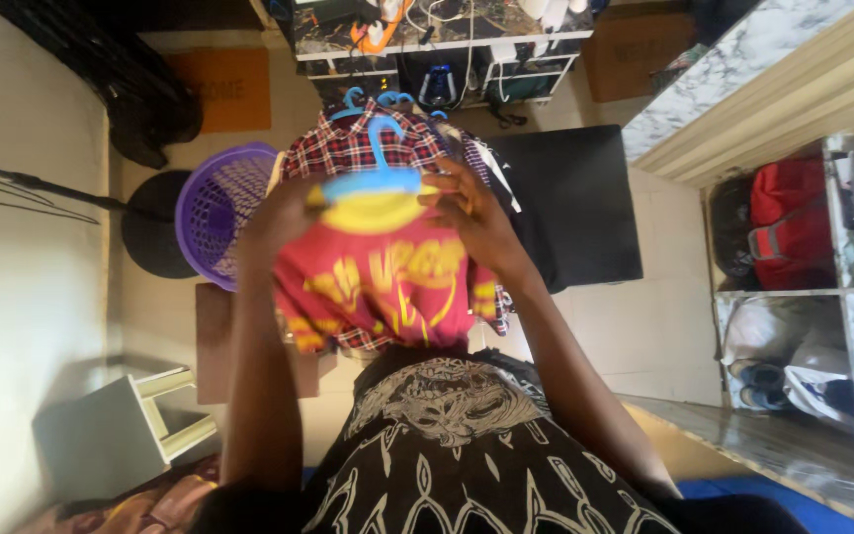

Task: The person removes several shirts from a closet rack and places them on a black mat on the floor. They then retrieve small jars and a plastic bag containing miscellaneous items from a shelf and place them on the mat as well.

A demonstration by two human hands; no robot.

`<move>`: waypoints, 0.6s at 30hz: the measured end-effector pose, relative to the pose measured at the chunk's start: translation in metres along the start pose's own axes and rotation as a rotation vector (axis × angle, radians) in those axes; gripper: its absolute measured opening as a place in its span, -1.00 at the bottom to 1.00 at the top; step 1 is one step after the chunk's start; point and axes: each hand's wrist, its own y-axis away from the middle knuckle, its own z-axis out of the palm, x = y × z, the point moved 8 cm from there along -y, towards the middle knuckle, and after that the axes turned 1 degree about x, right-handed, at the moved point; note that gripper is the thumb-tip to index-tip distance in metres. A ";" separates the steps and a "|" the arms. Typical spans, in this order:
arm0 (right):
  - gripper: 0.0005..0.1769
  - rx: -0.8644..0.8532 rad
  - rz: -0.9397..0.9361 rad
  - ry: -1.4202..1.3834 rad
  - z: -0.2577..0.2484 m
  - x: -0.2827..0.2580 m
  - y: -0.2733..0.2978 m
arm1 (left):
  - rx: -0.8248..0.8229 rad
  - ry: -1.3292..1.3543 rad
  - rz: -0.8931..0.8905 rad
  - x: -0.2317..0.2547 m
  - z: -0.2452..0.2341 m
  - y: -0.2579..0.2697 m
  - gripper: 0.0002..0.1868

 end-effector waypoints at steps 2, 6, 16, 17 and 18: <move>-0.44 0.062 0.026 -0.040 -0.005 0.024 -0.015 | 0.372 -0.278 -0.047 -0.028 0.003 -0.022 -0.46; -0.51 0.207 0.071 -0.230 -0.014 0.031 -0.016 | 0.566 0.276 -0.229 -0.062 0.031 -0.051 -0.55; -0.48 0.371 -0.037 -0.622 -0.050 0.005 -0.002 | 0.030 2.742 0.216 0.113 0.179 -0.007 -0.54; -0.49 0.380 -0.050 -0.649 -0.057 0.004 0.002 | 0.042 2.687 -0.108 0.126 0.191 -0.003 -0.51; -0.50 0.391 -0.064 -0.678 -0.063 0.002 0.006 | 0.053 2.596 -0.422 0.136 0.200 0.005 -0.49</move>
